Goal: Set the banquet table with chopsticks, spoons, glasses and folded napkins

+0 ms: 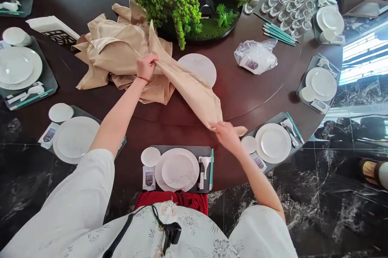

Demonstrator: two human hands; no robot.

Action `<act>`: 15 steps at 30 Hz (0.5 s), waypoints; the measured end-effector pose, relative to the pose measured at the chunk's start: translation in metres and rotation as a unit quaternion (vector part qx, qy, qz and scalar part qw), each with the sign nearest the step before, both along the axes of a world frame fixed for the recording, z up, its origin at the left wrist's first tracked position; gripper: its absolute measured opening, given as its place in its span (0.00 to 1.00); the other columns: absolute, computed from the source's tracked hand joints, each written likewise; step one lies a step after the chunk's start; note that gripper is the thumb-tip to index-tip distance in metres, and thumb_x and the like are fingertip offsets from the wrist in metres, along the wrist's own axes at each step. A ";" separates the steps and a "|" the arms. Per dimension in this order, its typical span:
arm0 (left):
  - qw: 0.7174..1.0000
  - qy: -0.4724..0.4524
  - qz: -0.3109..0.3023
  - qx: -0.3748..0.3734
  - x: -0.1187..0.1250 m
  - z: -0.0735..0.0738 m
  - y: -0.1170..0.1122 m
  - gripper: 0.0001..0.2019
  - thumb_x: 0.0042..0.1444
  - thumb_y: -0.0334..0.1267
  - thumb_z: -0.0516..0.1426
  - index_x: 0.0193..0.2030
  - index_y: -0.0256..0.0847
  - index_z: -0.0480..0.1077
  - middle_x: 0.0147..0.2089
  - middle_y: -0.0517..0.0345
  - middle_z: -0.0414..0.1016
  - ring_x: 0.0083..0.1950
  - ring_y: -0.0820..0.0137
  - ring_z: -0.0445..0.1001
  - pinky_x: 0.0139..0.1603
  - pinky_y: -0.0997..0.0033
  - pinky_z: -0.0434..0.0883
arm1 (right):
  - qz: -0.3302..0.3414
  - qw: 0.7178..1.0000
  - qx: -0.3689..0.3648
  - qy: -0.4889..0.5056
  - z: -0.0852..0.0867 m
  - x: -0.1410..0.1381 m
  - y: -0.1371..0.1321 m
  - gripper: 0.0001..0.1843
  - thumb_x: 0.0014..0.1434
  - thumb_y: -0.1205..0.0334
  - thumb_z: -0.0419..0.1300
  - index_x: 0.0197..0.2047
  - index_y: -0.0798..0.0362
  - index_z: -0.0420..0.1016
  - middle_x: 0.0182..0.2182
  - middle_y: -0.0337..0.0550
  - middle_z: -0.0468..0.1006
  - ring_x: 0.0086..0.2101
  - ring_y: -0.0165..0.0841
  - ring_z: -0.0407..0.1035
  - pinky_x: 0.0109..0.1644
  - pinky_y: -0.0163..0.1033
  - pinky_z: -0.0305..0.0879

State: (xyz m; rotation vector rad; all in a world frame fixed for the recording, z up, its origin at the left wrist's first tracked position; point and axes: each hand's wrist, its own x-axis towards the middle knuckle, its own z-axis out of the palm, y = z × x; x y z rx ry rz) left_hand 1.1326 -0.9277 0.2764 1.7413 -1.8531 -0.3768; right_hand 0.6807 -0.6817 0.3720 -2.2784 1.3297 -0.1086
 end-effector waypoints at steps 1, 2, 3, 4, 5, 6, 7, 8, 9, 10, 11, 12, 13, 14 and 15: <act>1.000 -0.005 -0.004 0.016 0.003 -0.015 0.005 0.15 0.65 0.27 0.51 0.52 0.41 0.76 0.59 0.57 0.80 0.59 0.75 0.74 0.65 0.63 0.70 | 0.015 0.999 0.032 0.023 -0.022 0.018 0.010 0.22 0.60 0.76 0.53 0.50 0.51 0.82 0.40 0.49 0.81 0.40 0.41 0.75 0.48 0.43 0.68; 0.999 -0.011 -0.009 0.036 0.006 -0.030 0.011 0.15 0.65 0.26 0.51 0.52 0.39 0.76 0.60 0.56 0.80 0.59 0.74 0.74 0.66 0.63 0.69 | 0.029 0.997 0.059 0.046 -0.042 0.037 0.020 0.23 0.60 0.76 0.53 0.51 0.51 0.82 0.41 0.50 0.81 0.40 0.41 0.75 0.48 0.44 0.68; 0.998 -0.014 -0.015 0.053 0.010 -0.045 0.016 0.15 0.65 0.26 0.51 0.51 0.37 0.76 0.59 0.53 0.80 0.59 0.72 0.74 0.66 0.63 0.69 | 0.049 0.993 0.086 0.061 -0.059 0.055 0.030 0.23 0.61 0.76 0.53 0.52 0.51 0.82 0.42 0.51 0.81 0.40 0.42 0.75 0.48 0.44 0.69; 0.997 -0.014 -0.019 0.067 0.015 -0.058 0.022 0.15 0.65 0.26 0.50 0.50 0.36 0.77 0.58 0.51 0.81 0.59 0.70 0.75 0.66 0.62 0.69 | 0.069 0.990 0.106 0.066 -0.074 0.074 0.040 0.23 0.62 0.76 0.52 0.52 0.51 0.82 0.42 0.51 0.81 0.41 0.42 0.76 0.48 0.44 0.69; 0.997 -0.010 -0.022 0.077 0.020 -0.070 0.027 0.16 0.65 0.27 0.50 0.49 0.36 0.78 0.57 0.49 0.81 0.58 0.67 0.76 0.65 0.62 0.70 | 0.089 0.987 0.122 0.063 -0.086 0.092 0.048 0.24 0.63 0.76 0.52 0.53 0.51 0.82 0.43 0.50 0.81 0.42 0.42 0.76 0.49 0.43 0.70; 0.996 -0.003 -0.024 0.084 0.025 -0.078 0.031 0.16 0.65 0.27 0.49 0.48 0.36 0.78 0.56 0.48 0.82 0.59 0.65 0.77 0.65 0.61 0.70 | 0.108 0.983 0.134 0.059 -0.095 0.109 0.055 0.24 0.63 0.77 0.51 0.54 0.50 0.81 0.44 0.50 0.81 0.43 0.42 0.76 0.49 0.43 0.70; 0.995 0.006 -0.032 0.090 0.030 -0.084 0.036 0.17 0.64 0.28 0.49 0.49 0.37 0.78 0.56 0.48 0.82 0.60 0.64 0.76 0.66 0.60 0.70 | 0.123 0.980 0.142 0.056 -0.100 0.123 0.060 0.25 0.63 0.77 0.50 0.55 0.50 0.80 0.44 0.50 0.81 0.44 0.41 0.76 0.49 0.43 0.70; 0.994 0.015 -0.044 0.095 0.034 -0.087 0.041 0.17 0.64 0.29 0.49 0.49 0.37 0.79 0.57 0.48 0.81 0.62 0.63 0.75 0.68 0.59 0.68 | 0.136 0.978 0.150 0.058 -0.104 0.136 0.063 0.26 0.63 0.78 0.49 0.55 0.50 0.80 0.45 0.49 0.81 0.44 0.41 0.75 0.49 0.43 0.71; 0.994 0.023 -0.055 0.096 0.037 -0.087 0.048 0.18 0.63 0.29 0.50 0.51 0.38 0.78 0.59 0.48 0.80 0.65 0.62 0.73 0.70 0.58 0.67 | 0.147 0.975 0.156 0.063 -0.105 0.147 0.064 0.27 0.62 0.79 0.49 0.55 0.51 0.80 0.46 0.49 0.80 0.44 0.41 0.75 0.48 0.42 0.71; 0.993 0.028 -0.061 0.094 0.039 -0.084 0.056 0.18 0.63 0.30 0.50 0.53 0.38 0.78 0.63 0.47 0.77 0.69 0.61 0.70 0.72 0.56 0.64 | 0.157 0.972 0.162 0.069 -0.105 0.157 0.063 0.27 0.62 0.80 0.49 0.55 0.53 0.80 0.46 0.49 0.80 0.44 0.40 0.75 0.47 0.41 0.70; 0.994 0.030 -0.060 0.085 0.039 -0.080 0.068 0.19 0.62 0.30 0.51 0.56 0.39 0.77 0.66 0.47 0.74 0.72 0.60 0.66 0.75 0.54 0.61 | 0.170 0.968 0.167 0.074 -0.105 0.165 0.062 0.26 0.61 0.80 0.49 0.55 0.54 0.80 0.46 0.50 0.80 0.43 0.39 0.75 0.46 0.41 0.70; 0.995 0.031 -0.053 0.073 0.038 -0.074 0.083 0.20 0.62 0.30 0.52 0.58 0.40 0.76 0.70 0.46 0.70 0.75 0.60 0.62 0.76 0.53 0.59 | 0.185 0.965 0.170 0.076 -0.104 0.172 0.059 0.25 0.61 0.79 0.50 0.54 0.55 0.80 0.46 0.50 0.79 0.42 0.39 0.74 0.45 0.40 0.70; 0.996 0.035 -0.045 0.063 0.035 -0.068 0.103 0.21 0.61 0.31 0.52 0.59 0.42 0.76 0.72 0.46 0.67 0.76 0.59 0.59 0.77 0.52 0.57 | 0.204 0.961 0.169 0.077 -0.103 0.179 0.056 0.24 0.61 0.79 0.50 0.54 0.56 0.80 0.46 0.51 0.79 0.41 0.38 0.74 0.44 0.40 0.69; 0.997 0.042 -0.042 0.059 0.030 -0.062 0.127 0.21 0.61 0.31 0.53 0.59 0.42 0.75 0.72 0.46 0.67 0.77 0.58 0.59 0.77 0.51 0.57 | 0.221 0.959 0.162 0.078 -0.103 0.186 0.052 0.23 0.61 0.79 0.52 0.53 0.57 0.81 0.46 0.52 0.80 0.41 0.38 0.74 0.46 0.40 0.69; 0.995 0.058 -0.046 0.063 0.023 -0.058 0.154 0.21 0.61 0.32 0.52 0.59 0.43 0.75 0.71 0.46 0.68 0.75 0.57 0.61 0.77 0.50 0.58 | 0.231 0.958 0.149 0.082 -0.103 0.194 0.048 0.22 0.60 0.78 0.53 0.51 0.57 0.83 0.46 0.54 0.80 0.42 0.40 0.74 0.48 0.42 0.69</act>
